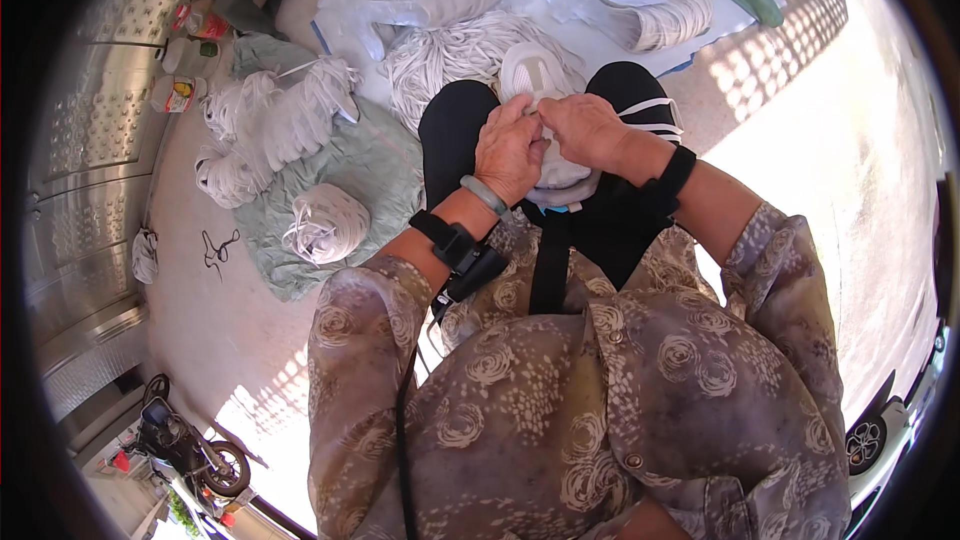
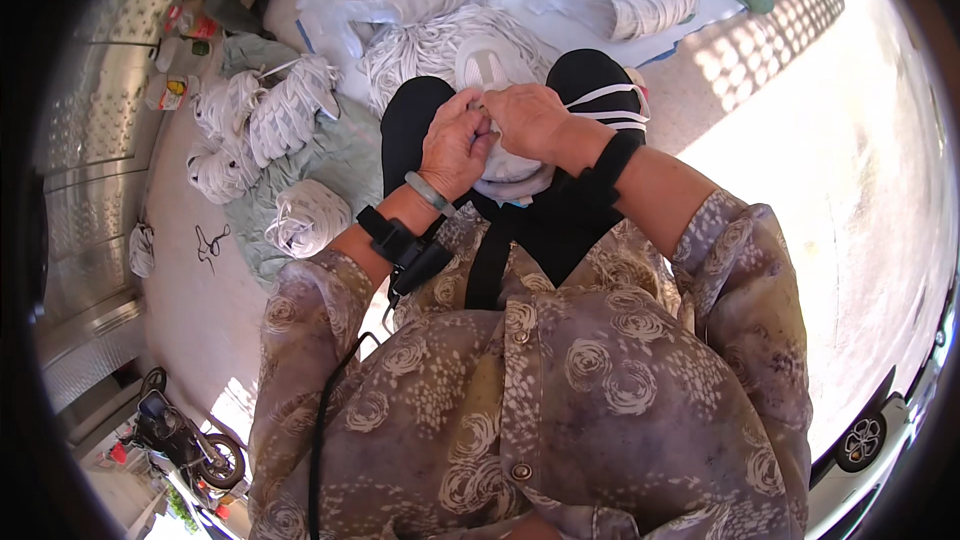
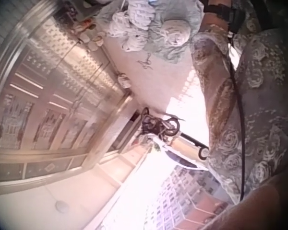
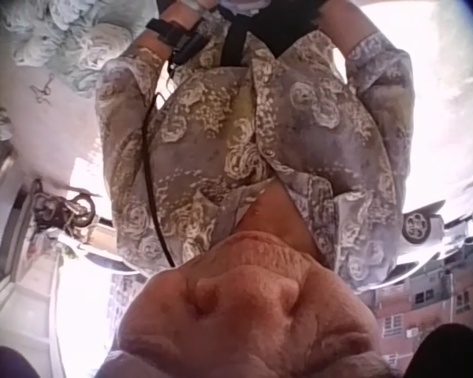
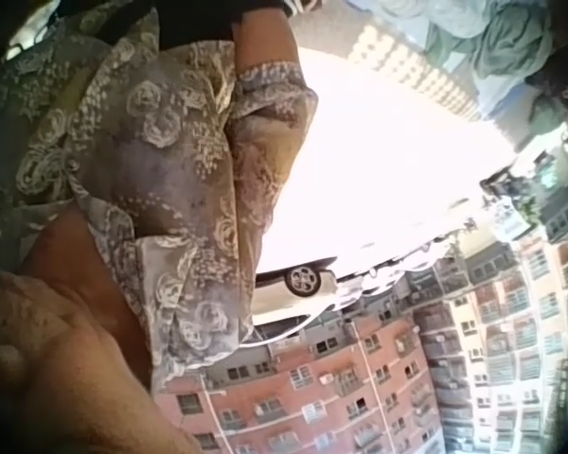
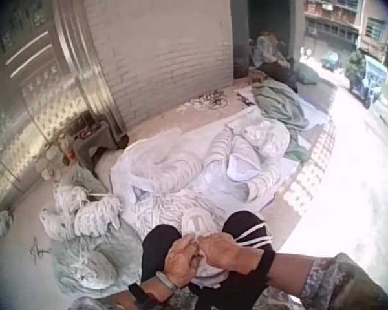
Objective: Lacing a pair of white sneakers while sitting on the floor among many other pairs.
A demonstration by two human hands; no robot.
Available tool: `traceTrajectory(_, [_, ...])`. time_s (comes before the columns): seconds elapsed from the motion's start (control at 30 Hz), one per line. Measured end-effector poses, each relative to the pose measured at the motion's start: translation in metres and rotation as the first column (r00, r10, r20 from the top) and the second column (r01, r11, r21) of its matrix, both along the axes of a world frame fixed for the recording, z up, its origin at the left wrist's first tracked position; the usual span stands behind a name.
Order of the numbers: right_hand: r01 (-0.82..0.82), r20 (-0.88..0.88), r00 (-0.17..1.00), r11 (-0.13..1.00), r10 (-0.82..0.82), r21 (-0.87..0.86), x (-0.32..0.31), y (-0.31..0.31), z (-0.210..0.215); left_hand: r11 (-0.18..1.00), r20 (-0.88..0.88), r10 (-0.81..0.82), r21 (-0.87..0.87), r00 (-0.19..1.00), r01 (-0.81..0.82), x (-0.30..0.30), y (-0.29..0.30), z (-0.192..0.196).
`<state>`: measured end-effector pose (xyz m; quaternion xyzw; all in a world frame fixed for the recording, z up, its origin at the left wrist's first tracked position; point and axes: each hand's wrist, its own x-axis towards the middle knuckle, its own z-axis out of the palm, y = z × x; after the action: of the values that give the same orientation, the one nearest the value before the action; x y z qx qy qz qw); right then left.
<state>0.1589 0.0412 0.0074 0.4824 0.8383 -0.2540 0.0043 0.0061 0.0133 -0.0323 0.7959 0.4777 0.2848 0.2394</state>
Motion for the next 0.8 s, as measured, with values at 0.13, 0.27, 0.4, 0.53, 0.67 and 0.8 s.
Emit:
traceTrajectory(0.13, [0.006, -0.138, 0.99, 0.999, 0.001, 0.054, 0.006, 0.002, -0.001, 1.0, -0.013, 0.015, 0.009, 1.0, -0.014, 0.002, 0.001, 0.002])
traceTrajectory(0.27, [0.014, -0.239, 0.97, 0.99, -0.048, -0.141, 0.028, 0.011, 0.01, 1.0, -0.052, -0.011, -0.019, 0.999, 0.01, 0.001, 0.006, 0.012])
traceTrajectory(0.4, [-0.026, -0.139, 0.989, 0.992, 0.043, 0.124, 0.056, 0.009, 0.015, 0.997, -0.059, 0.002, 0.082, 0.998, 0.003, -0.008, 0.003, 0.022])
traceTrajectory(0.53, [0.047, -0.101, 0.995, 0.875, 0.003, 0.483, 0.078, 0.011, 0.01, 0.999, -0.068, 0.014, 0.049, 0.998, -0.011, -0.073, -0.004, 0.03])
traceTrajectory(0.67, [0.304, -0.311, 0.94, 0.749, -0.137, 0.589, 0.095, 0.015, 0.004, 0.965, -0.184, 0.232, -0.08, 0.955, -0.25, -0.163, -0.02, 0.036])
traceTrajectory(0.8, [0.584, -0.658, 0.714, 0.722, -0.239, 0.371, 0.091, 0.018, 0.003, 0.835, -0.017, 0.322, -0.467, 0.947, -0.292, -0.195, -0.036, 0.038])
